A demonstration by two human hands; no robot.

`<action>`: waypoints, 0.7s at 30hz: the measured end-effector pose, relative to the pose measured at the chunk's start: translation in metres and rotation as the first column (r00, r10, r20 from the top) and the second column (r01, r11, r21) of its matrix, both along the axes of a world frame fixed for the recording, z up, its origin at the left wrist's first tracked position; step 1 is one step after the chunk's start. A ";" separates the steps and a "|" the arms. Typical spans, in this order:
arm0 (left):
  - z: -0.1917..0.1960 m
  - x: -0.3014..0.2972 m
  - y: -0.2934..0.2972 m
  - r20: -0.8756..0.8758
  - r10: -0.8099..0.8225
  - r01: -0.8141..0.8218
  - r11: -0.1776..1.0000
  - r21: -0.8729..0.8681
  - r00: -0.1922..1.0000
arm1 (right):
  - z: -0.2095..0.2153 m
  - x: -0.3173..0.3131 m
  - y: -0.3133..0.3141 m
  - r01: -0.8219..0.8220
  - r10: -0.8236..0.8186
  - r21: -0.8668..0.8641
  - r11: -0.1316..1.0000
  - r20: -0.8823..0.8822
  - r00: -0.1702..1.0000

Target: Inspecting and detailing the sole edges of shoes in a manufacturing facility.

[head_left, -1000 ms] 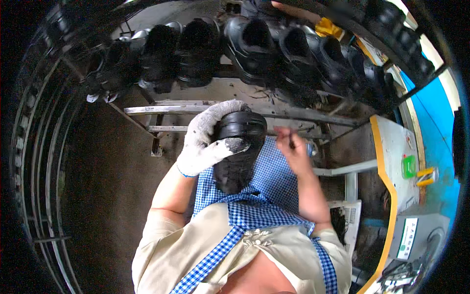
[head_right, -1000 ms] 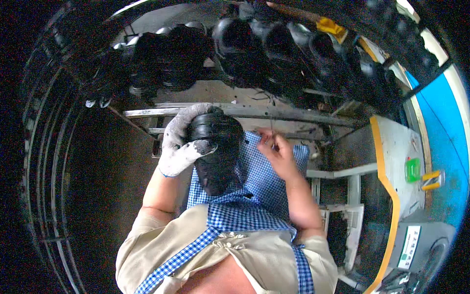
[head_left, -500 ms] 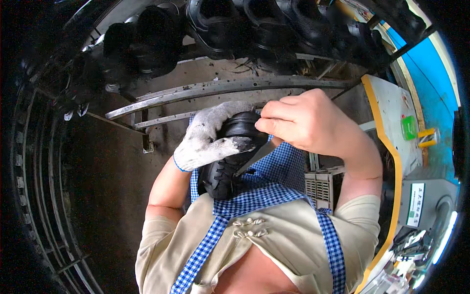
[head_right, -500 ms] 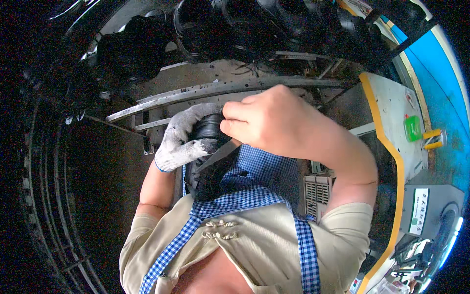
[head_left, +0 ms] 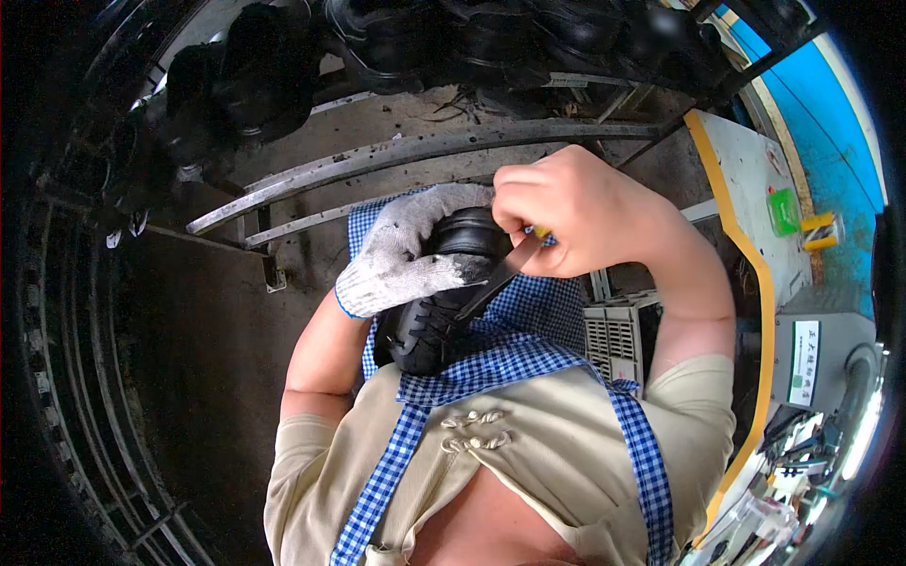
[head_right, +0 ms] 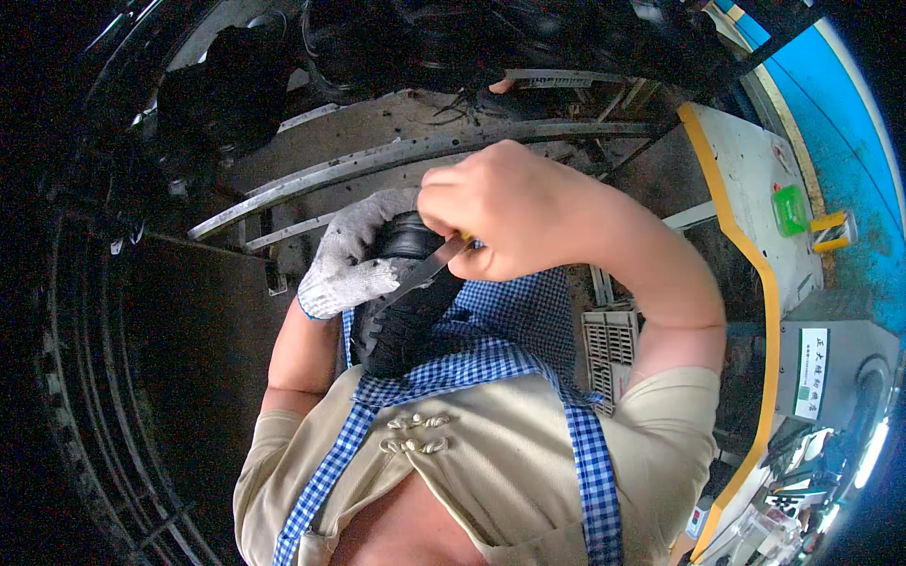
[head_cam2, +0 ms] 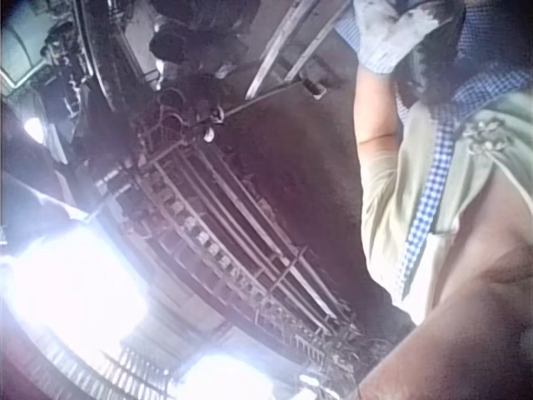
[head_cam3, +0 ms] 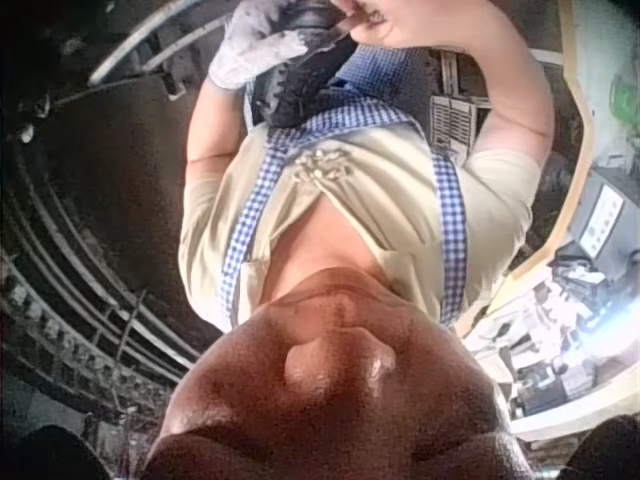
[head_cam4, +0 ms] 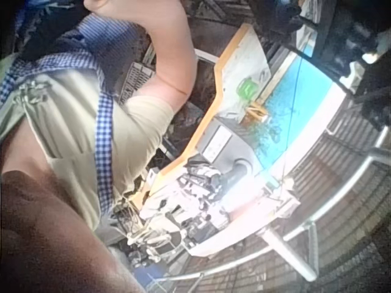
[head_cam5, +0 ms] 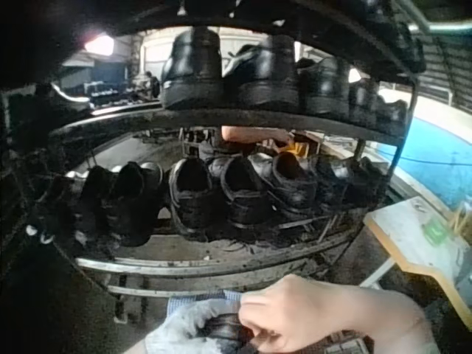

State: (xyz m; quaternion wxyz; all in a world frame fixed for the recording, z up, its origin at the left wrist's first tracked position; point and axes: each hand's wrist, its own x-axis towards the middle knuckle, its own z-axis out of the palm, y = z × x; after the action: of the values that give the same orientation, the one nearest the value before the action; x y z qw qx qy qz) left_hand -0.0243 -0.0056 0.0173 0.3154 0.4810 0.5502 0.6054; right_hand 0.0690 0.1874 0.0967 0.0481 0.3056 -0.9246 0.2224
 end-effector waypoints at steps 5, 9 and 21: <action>0.000 -0.001 -0.003 0.010 0.037 -0.038 0.999 0.036 0.999 | -0.033 0.001 0.010 0.036 -0.016 -0.452 0.891 0.048 0.999; 0.003 -0.003 -0.014 -0.175 0.203 -0.203 0.979 0.020 0.963 | -0.051 0.018 -0.008 0.055 -0.158 -0.347 0.936 -0.277 0.948; -0.038 -0.015 -0.069 0.455 0.611 -0.757 0.454 0.470 0.648 | -0.160 0.053 -0.014 0.515 -0.300 -0.463 0.722 0.461 0.835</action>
State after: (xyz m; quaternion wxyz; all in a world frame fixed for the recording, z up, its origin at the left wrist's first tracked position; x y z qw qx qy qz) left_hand -0.0391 -0.0742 -0.0205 -0.0767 0.2215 0.4244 0.8746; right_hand 0.1224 0.1737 -0.0637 0.0185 0.0169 -0.8521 0.5228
